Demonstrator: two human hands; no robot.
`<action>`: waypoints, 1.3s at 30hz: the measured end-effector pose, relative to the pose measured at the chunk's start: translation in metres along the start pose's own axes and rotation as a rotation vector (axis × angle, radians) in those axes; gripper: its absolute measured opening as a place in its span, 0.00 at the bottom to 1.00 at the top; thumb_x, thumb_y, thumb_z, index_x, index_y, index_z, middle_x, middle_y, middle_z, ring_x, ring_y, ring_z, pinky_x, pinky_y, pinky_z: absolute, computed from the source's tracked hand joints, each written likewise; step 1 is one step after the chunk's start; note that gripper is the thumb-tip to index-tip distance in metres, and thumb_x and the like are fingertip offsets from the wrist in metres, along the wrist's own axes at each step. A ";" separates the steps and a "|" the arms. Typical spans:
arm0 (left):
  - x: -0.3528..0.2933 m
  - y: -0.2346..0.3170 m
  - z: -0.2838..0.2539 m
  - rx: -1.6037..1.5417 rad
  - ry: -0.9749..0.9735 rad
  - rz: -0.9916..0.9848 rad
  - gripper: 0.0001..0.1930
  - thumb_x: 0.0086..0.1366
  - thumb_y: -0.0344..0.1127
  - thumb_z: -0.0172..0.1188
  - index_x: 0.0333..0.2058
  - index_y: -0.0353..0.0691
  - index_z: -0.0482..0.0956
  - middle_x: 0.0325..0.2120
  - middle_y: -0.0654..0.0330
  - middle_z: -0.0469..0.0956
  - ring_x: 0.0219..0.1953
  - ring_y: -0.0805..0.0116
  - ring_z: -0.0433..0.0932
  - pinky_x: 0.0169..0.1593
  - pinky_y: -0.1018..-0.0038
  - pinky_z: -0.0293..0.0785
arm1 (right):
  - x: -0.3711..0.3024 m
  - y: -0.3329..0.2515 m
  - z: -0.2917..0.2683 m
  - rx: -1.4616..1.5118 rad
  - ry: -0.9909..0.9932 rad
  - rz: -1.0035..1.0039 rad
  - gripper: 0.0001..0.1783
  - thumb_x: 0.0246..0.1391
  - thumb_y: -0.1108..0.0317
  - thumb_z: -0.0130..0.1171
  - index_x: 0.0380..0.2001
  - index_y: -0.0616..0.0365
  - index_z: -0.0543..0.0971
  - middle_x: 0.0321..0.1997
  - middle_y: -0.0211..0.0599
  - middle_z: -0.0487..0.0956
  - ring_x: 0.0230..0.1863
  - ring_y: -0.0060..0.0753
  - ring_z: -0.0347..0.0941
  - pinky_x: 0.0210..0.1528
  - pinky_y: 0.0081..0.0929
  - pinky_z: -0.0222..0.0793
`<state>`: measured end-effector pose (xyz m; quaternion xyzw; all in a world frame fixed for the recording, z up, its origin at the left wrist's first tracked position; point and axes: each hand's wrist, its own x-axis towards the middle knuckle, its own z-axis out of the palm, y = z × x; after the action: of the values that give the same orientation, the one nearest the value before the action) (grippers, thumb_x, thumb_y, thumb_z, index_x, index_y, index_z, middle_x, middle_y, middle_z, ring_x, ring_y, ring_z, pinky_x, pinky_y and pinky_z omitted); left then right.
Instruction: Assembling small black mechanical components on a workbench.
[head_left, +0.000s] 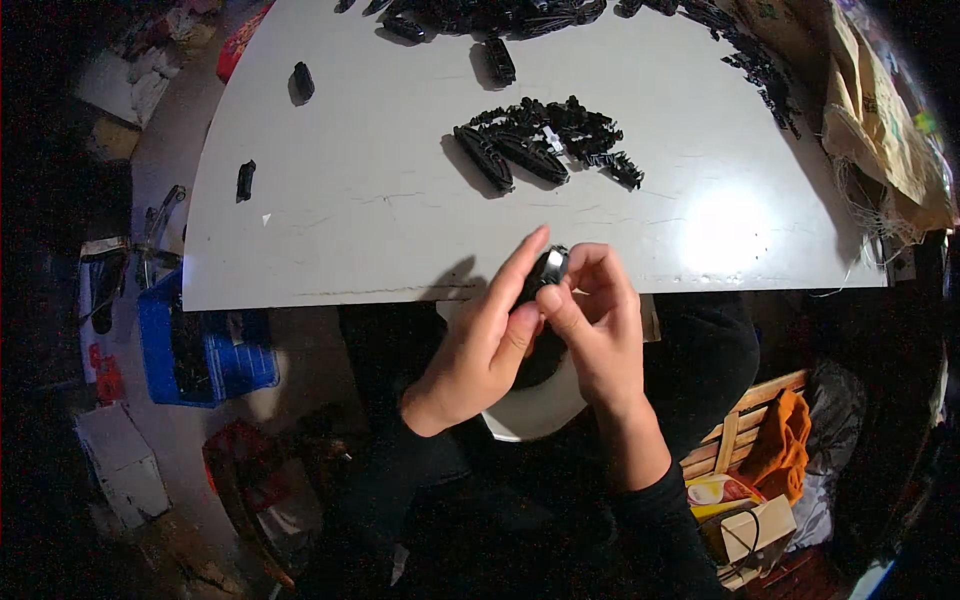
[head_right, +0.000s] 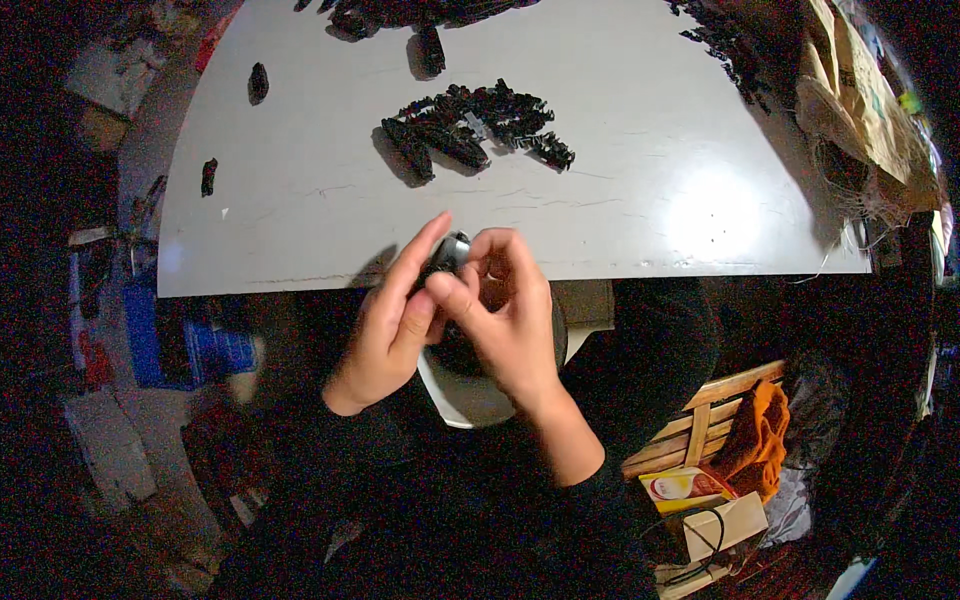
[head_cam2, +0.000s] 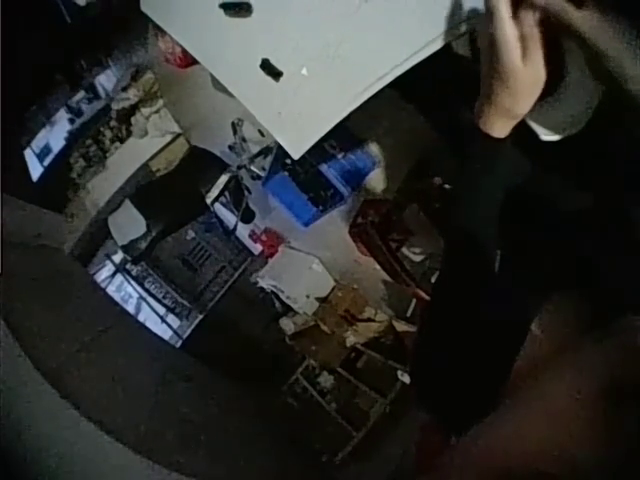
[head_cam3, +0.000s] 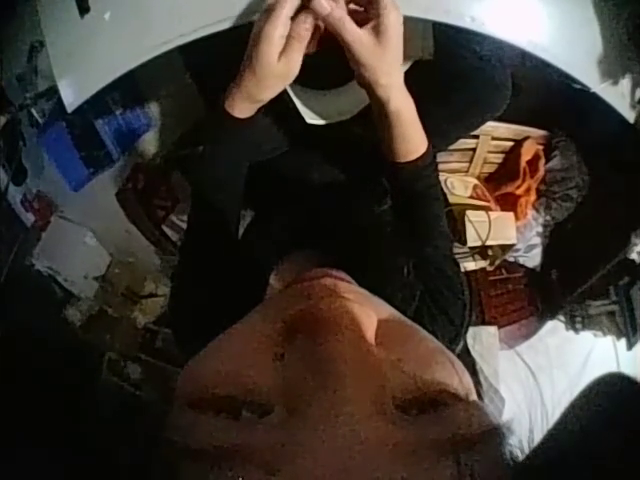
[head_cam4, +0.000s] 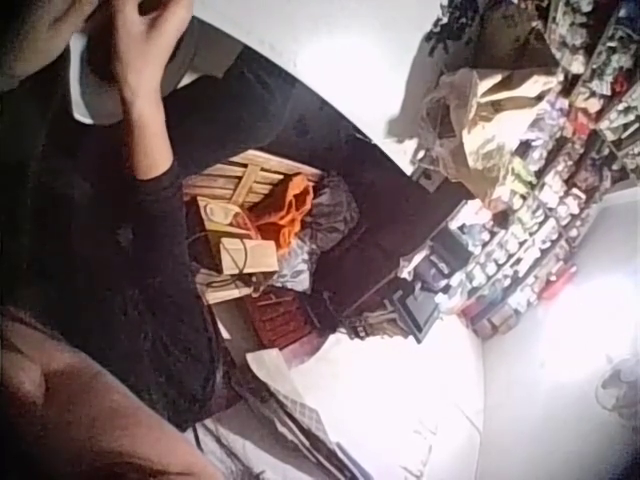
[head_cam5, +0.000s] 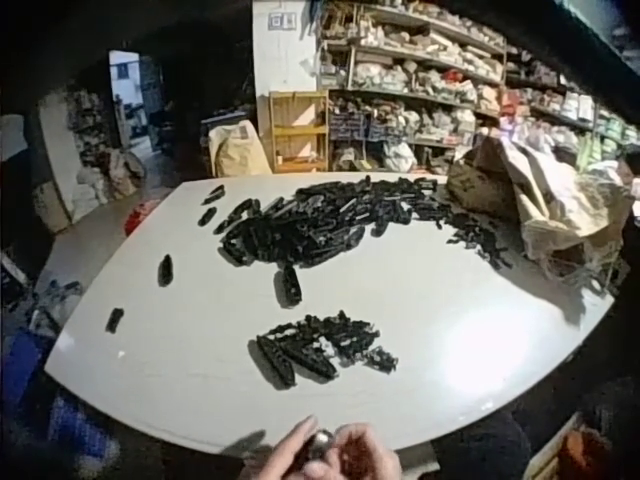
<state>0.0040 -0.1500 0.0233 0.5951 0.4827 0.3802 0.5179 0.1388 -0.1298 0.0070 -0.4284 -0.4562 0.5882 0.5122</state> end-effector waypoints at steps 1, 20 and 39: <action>-0.001 0.003 0.000 0.004 0.003 0.004 0.25 0.66 0.30 0.42 0.61 0.38 0.52 0.35 0.53 0.73 0.28 0.69 0.72 0.35 0.72 0.68 | 0.001 -0.003 -0.003 0.002 -0.003 -0.005 0.10 0.51 0.67 0.60 0.31 0.60 0.70 0.25 0.21 0.68 0.24 0.10 0.60 0.24 0.10 0.54; 0.074 -0.031 -0.046 0.831 0.423 0.189 0.13 0.56 0.36 0.60 0.34 0.40 0.66 0.30 0.56 0.68 0.32 0.56 0.72 0.34 0.64 0.68 | 0.095 -0.019 -0.067 -1.255 0.125 -0.378 0.10 0.44 0.69 0.61 0.31 0.59 0.75 0.28 0.43 0.77 0.29 0.39 0.74 0.33 0.29 0.68; 0.022 -0.011 -0.009 0.050 0.139 0.341 0.25 0.68 0.35 0.42 0.60 0.30 0.50 0.54 0.46 0.63 0.56 0.60 0.63 0.57 0.72 0.58 | 0.019 -0.014 0.003 -0.003 -0.093 0.059 0.08 0.49 0.69 0.60 0.29 0.59 0.73 0.17 0.21 0.68 0.15 0.09 0.56 0.17 0.09 0.48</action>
<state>-0.0010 -0.1263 0.0133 0.6531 0.4189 0.4908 0.3965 0.1371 -0.1104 0.0205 -0.4148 -0.4677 0.6216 0.4721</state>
